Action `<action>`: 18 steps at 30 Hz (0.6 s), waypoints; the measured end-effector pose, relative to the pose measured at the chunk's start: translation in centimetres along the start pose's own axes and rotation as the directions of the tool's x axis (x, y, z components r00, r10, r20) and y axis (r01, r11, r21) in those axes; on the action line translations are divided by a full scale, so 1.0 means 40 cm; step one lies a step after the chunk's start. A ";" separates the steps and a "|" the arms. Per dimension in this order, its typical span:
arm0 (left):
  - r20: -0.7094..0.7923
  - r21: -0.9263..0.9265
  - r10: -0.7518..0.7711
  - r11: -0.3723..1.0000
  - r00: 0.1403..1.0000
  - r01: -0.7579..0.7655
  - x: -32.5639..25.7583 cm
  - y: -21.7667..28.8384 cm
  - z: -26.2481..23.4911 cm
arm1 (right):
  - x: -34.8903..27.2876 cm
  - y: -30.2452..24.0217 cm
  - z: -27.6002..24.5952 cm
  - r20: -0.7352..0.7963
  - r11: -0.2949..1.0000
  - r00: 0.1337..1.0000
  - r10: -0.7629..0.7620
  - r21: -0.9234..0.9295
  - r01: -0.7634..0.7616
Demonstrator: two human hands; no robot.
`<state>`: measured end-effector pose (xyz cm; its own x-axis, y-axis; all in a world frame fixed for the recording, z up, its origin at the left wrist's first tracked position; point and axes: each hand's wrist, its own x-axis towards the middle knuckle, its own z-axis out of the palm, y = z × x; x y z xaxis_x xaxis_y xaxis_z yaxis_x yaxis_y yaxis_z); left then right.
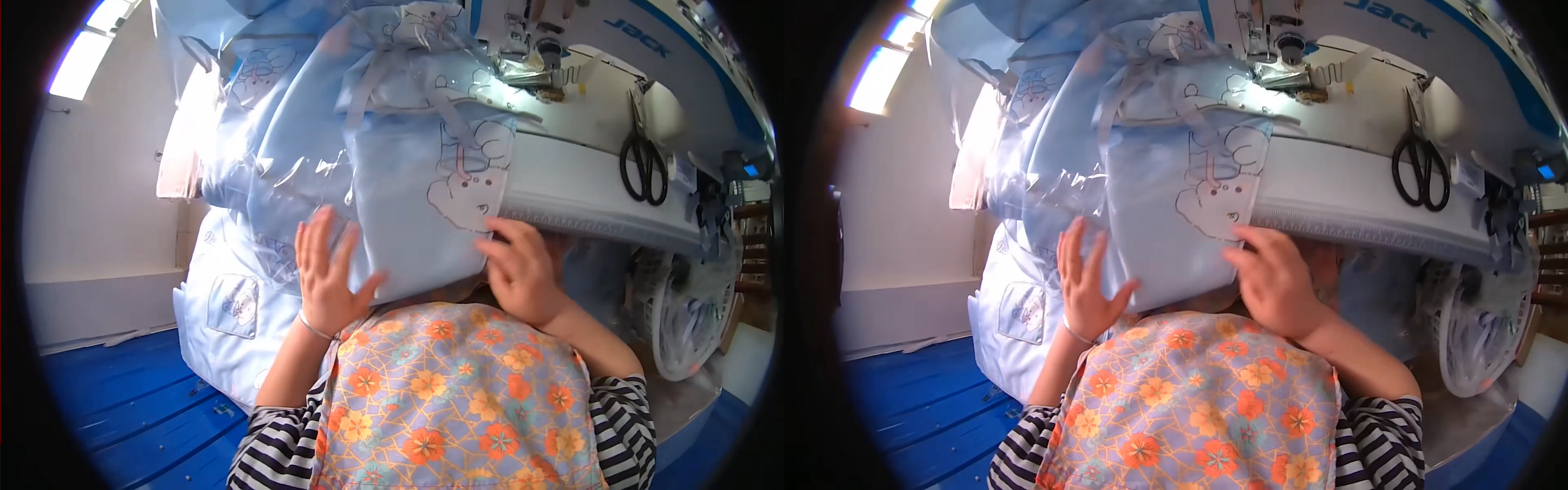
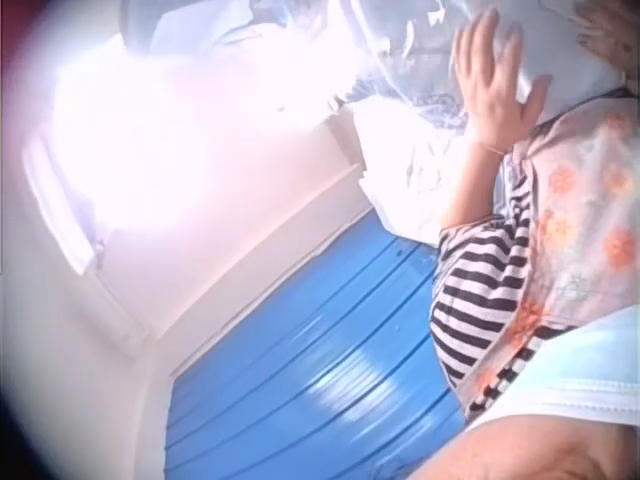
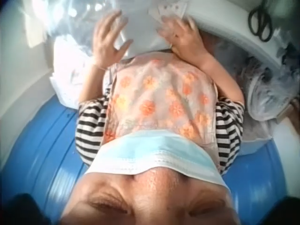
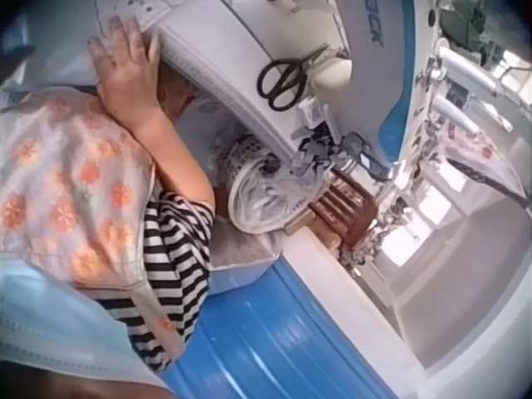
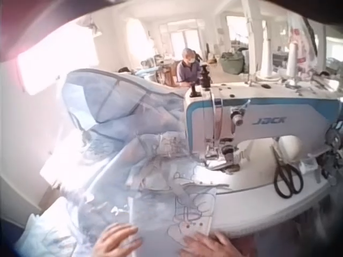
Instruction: The recorder uses an industrial sewing machine to assemble light blue textile bags with clear plastic windows and white trim.
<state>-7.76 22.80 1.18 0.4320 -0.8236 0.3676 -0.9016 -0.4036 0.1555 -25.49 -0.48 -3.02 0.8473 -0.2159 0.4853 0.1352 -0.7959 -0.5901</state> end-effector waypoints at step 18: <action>0.041 0.048 0.126 0.991 0.991 -0.128 0.159 -0.250 0.019 | 0.132 0.005 0.005 -0.344 0.965 0.938 -0.029 -0.256 -0.064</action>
<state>4.03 21.29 1.27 0.3153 -0.8836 0.3461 -0.9475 -0.3135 0.0628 -20.88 -1.69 -0.69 0.6142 -0.3742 0.6948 -0.0551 -0.8986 -0.4353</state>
